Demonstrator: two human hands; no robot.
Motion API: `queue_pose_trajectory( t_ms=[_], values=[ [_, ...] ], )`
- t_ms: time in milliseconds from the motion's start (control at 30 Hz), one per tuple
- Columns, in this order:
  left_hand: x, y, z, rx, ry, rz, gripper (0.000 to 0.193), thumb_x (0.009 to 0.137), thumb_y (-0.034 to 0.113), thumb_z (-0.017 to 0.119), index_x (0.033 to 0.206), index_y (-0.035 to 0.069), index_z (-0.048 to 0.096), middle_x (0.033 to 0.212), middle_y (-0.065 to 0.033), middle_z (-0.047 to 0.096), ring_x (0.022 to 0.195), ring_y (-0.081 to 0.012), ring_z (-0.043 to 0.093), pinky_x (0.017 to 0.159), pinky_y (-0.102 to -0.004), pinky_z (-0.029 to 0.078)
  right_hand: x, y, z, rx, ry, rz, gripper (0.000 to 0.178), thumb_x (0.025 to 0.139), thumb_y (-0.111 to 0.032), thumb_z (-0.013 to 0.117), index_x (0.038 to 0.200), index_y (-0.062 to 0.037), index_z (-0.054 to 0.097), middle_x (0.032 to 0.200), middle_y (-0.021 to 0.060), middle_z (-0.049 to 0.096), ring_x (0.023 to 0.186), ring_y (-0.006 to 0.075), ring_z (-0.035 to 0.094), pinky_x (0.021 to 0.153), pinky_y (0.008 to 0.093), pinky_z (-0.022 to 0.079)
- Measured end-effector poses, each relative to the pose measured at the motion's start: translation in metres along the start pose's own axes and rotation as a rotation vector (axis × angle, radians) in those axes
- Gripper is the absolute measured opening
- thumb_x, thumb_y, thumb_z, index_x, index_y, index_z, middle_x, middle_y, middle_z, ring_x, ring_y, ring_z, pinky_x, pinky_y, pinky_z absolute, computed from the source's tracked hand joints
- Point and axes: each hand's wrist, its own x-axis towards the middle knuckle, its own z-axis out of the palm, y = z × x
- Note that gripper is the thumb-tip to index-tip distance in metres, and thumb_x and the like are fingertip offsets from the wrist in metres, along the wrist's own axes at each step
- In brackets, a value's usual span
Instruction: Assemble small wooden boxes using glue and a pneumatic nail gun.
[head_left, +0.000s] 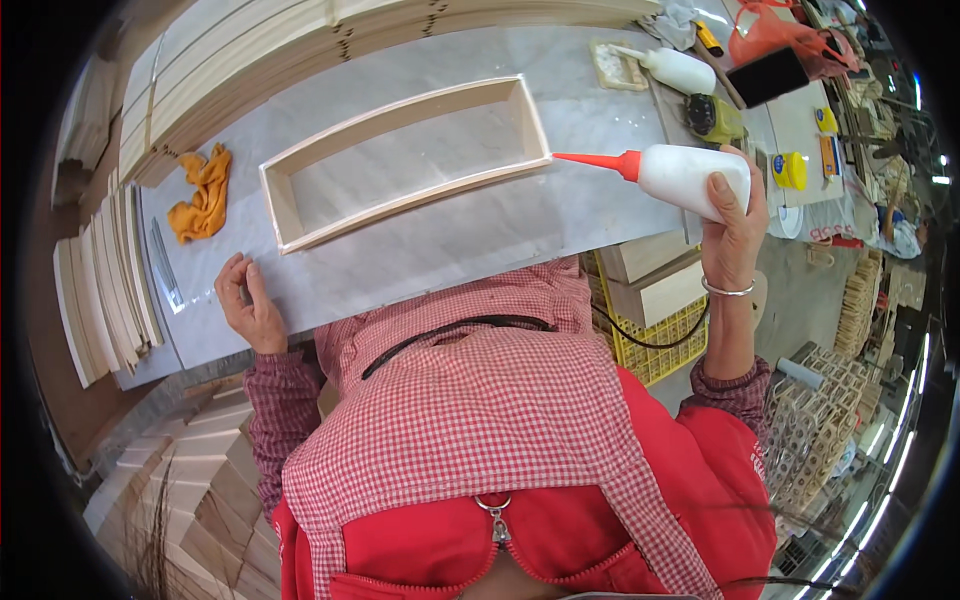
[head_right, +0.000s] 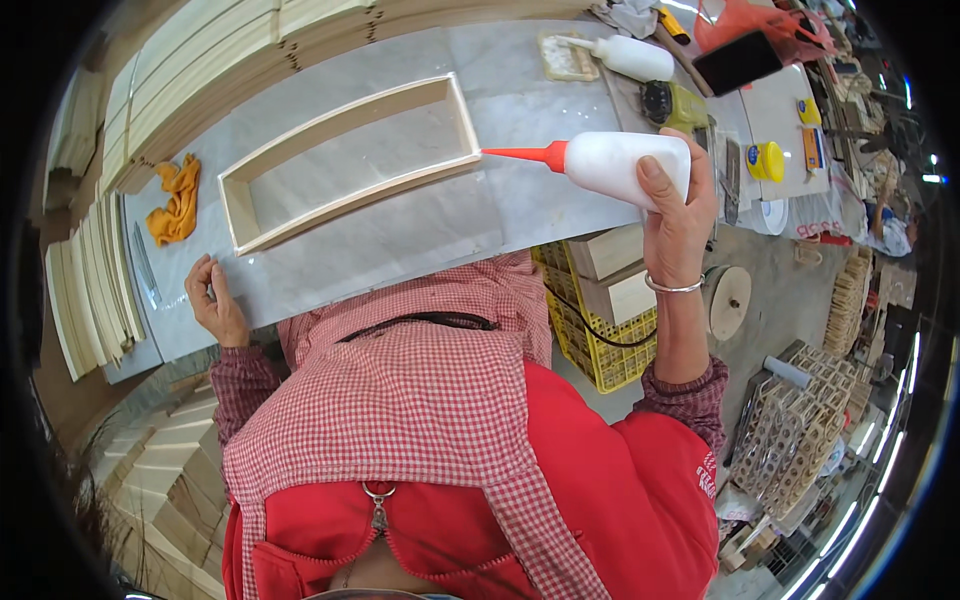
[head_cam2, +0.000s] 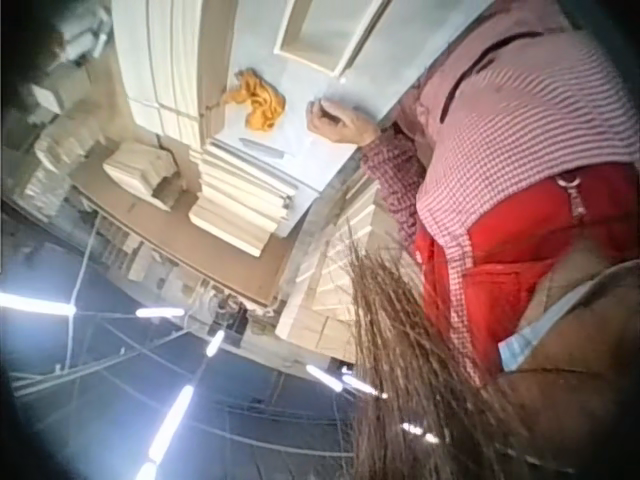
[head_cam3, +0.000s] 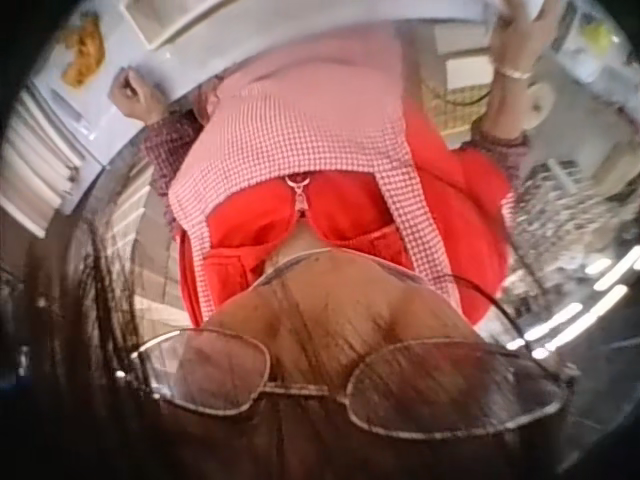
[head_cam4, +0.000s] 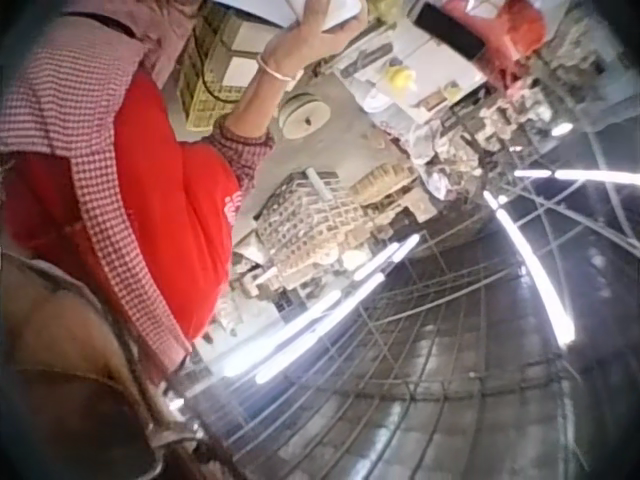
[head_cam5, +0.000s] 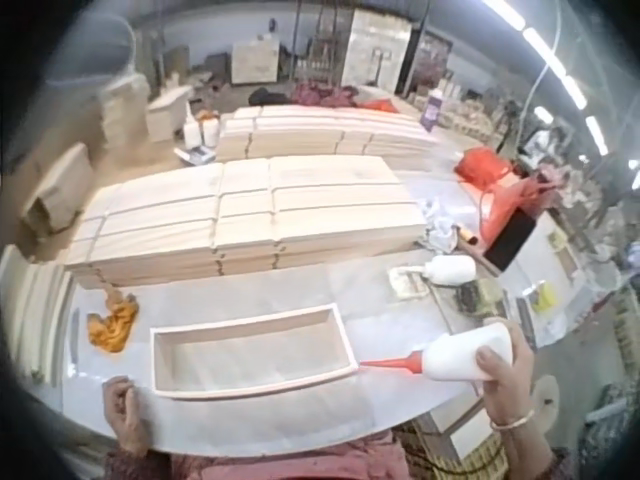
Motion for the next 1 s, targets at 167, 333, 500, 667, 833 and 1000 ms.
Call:
queue_pose_trajectory(
  t_ms=[167, 333, 500, 667, 833, 1000],
  values=[
    [-0.003, -0.007, -0.004, 0.0, -0.013, 0.001, 0.013, 0.09, 0.012, 0.055, 0.098, 0.003, 0.059, 0.115, -0.0099, 0.054, 0.105, -0.0216, 0.051, 0.092, -0.0316, 0.041, 0.024, 0.036, -0.021, 0.249, 0.293, -0.044, 0.041, 0.081, -0.012, 0.069, 0.114, 0.0012, 0.048, 0.106, 0.0123, 0.053, 0.093, 0.0197, 0.055, 0.082, 0.0283, 0.048],
    [0.002, -0.004, 0.003, 0.045, -0.052, 0.008, 0.015, 0.091, 0.015, 0.055, 0.099, 0.003, 0.059, 0.116, -0.0107, 0.054, 0.106, -0.0223, 0.05, 0.093, -0.0325, 0.04, 0.055, 0.1, -0.023, 0.137, 0.607, -0.206, 0.047, 0.078, -0.02, 0.074, 0.11, 0.0015, 0.047, 0.102, 0.013, 0.055, 0.087, 0.021, 0.058, 0.078, 0.0288, 0.05],
    [0.005, -0.018, -0.011, 0.111, -0.073, 0.005, 0.023, 0.094, 0.02, 0.052, 0.107, 0.002, 0.059, 0.118, -0.0119, 0.054, 0.106, -0.0233, 0.052, 0.095, -0.032, 0.039, 0.042, 0.126, -0.009, -0.442, 0.531, -0.334, 0.039, 0.075, -0.018, 0.075, 0.106, -0.0034, 0.057, 0.099, 0.0093, 0.06, 0.085, 0.0193, 0.058, 0.079, 0.0298, 0.048],
    [0.005, -0.015, -0.01, 0.125, -0.111, 0.022, 0.027, 0.095, 0.021, 0.051, 0.113, 0.002, 0.056, 0.117, -0.0119, 0.055, 0.105, -0.023, 0.052, 0.095, -0.0312, 0.039, 0.013, 0.097, -0.14, -0.531, 0.852, -0.433, 0.035, 0.074, -0.019, 0.073, 0.101, -0.0009, 0.059, 0.094, 0.0121, 0.06, 0.081, 0.0229, 0.056, 0.074, 0.0309, 0.047],
    [0.013, -0.02, -0.008, 0.157, -0.158, -0.041, 0.03, 0.096, 0.023, 0.049, 0.117, 0.004, 0.054, 0.118, -0.0116, 0.054, 0.107, -0.023, 0.051, 0.097, -0.0317, 0.038, -0.063, 0.223, -0.285, -1.086, 0.996, 0.458, 0.065, 0.07, -0.047, 0.073, 0.109, 0.0021, 0.054, 0.104, 0.02, 0.059, 0.094, 0.0326, 0.059, 0.083, 0.0374, 0.048],
    [0.009, -0.005, -0.017, 0.25, -0.212, -0.049, 0.031, 0.096, 0.025, 0.047, 0.119, 0.004, 0.053, 0.119, -0.0111, 0.052, 0.109, -0.0229, 0.05, 0.097, -0.0325, 0.037, -0.093, 0.293, -0.228, -0.925, 0.766, 1.038, 0.095, 0.063, -0.064, 0.072, 0.124, 0.0009, 0.04, 0.117, 0.0242, 0.051, 0.102, 0.0404, 0.056, 0.087, 0.0435, 0.046]
  ],
)
